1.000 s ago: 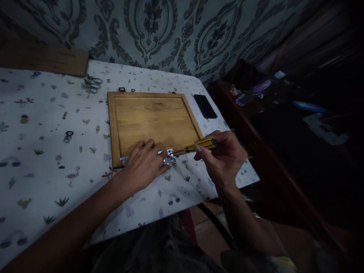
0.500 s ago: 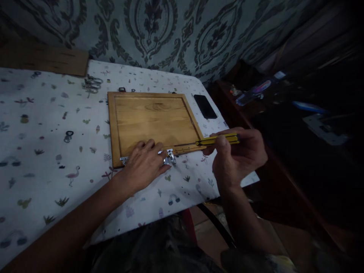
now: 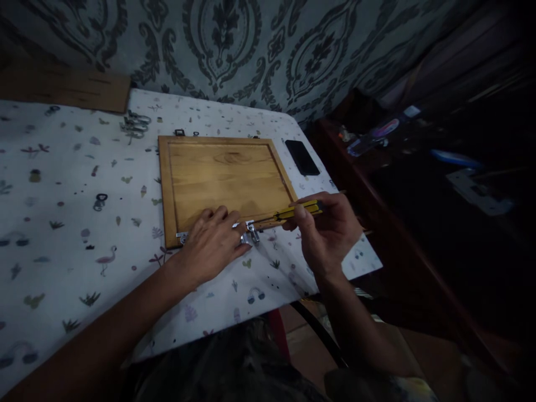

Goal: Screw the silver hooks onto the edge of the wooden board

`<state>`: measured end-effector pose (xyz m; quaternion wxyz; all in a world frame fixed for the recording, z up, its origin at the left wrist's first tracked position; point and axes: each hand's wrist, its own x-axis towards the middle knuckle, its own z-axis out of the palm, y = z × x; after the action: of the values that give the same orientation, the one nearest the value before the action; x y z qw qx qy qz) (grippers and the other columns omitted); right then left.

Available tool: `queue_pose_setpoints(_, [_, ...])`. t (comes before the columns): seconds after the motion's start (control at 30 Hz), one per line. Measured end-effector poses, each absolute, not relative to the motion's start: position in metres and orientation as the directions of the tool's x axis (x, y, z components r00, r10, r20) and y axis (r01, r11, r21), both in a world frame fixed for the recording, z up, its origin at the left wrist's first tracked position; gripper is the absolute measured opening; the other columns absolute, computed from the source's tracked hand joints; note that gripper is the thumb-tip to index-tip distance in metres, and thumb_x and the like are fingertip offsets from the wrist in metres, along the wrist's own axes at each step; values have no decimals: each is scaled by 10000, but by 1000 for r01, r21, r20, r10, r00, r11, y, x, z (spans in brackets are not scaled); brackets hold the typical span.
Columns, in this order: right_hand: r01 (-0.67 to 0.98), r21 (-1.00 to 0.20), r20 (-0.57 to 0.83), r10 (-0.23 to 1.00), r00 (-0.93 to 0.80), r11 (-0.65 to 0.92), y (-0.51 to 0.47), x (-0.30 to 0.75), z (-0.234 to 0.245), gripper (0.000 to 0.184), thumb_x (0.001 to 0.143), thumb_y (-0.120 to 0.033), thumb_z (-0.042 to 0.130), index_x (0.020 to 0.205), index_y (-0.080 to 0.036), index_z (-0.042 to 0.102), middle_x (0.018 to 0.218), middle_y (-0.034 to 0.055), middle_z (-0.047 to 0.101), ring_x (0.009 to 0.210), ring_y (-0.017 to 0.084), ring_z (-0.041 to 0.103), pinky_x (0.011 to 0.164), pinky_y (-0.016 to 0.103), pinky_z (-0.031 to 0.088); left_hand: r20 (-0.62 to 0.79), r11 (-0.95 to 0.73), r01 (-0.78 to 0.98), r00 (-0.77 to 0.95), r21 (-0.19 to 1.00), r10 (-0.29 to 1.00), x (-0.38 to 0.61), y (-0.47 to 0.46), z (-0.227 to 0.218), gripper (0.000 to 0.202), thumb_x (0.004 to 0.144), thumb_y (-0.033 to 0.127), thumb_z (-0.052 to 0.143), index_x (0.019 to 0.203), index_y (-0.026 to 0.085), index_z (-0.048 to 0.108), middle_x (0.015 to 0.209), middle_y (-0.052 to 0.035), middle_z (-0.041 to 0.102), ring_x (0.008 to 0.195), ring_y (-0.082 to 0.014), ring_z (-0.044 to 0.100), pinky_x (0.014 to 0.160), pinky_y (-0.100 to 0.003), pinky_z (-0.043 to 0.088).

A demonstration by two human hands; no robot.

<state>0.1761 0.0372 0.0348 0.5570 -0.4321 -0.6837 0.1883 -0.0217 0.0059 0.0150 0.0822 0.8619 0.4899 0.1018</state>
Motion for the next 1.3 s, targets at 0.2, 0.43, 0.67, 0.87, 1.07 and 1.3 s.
queue_pose_setpoints(0.2, [408, -742, 574, 818, -24, 532, 37, 178, 34, 208, 893, -394, 697, 906, -225, 577, 698, -36, 636, 519, 115, 650, 492, 258, 551, 106, -522, 819, 512, 236, 852, -22, 7, 15, 296, 952, 396, 607, 1131, 174, 687, 1092, -79, 656, 1089, -267, 554, 930, -418, 431])
queue_pose_setpoints(0.43, [450, -716, 521, 838, -164, 534, 37, 184, 43, 192, 891, -394, 686, 971, -228, 633, 890, 12, 706, 634, 118, 675, 541, 247, 569, 92, -523, 822, 517, 225, 851, -22, 7, 16, 308, 952, 407, 602, 1135, 175, 687, 1061, -84, 652, 1076, -275, 556, 914, -414, 423])
queue_pose_setpoints(0.67, [364, -781, 456, 862, -224, 508, 38, 186, 50, 177, 865, -333, 730, 967, -213, 651, 915, 2, 701, 557, 91, 662, 539, 247, 579, 98, -523, 823, 515, 220, 851, -22, 7, 16, 326, 950, 416, 600, 1161, 183, 684, 1060, -78, 645, 1078, -276, 543, 900, -413, 406])
queue_pose_setpoints(0.87, [358, -806, 398, 879, -262, 471, 38, 187, 55, 193, 883, -363, 709, 993, -215, 656, 957, 14, 720, 546, 89, 661, 524, 250, 571, 120, -535, 820, 521, 206, 845, -23, 7, 16, 291, 953, 419, 598, 1103, 189, 693, 1026, -76, 648, 1047, -262, 540, 886, -394, 393])
queue_pose_setpoints(1.07, [333, -783, 494, 851, -179, 525, 38, 181, 51, 282, 788, -383, 808, 804, -218, 580, 728, -48, 624, 483, 71, 594, 438, 206, 508, 107, -538, 815, 528, 215, 842, -24, 8, 15, 303, 955, 425, 591, 1115, 189, 694, 1046, -75, 644, 1062, -267, 542, 897, -404, 398])
queue_pose_setpoints(1.3, [324, -818, 476, 875, -83, 476, 37, 176, 49, 341, 740, -424, 839, 805, -215, 577, 700, -60, 606, 465, 77, 595, 422, 203, 493, 106, -531, 820, 521, 216, 847, -23, 7, 16, 304, 955, 421, 591, 1131, 193, 687, 1045, -75, 648, 1062, -273, 550, 895, -410, 405])
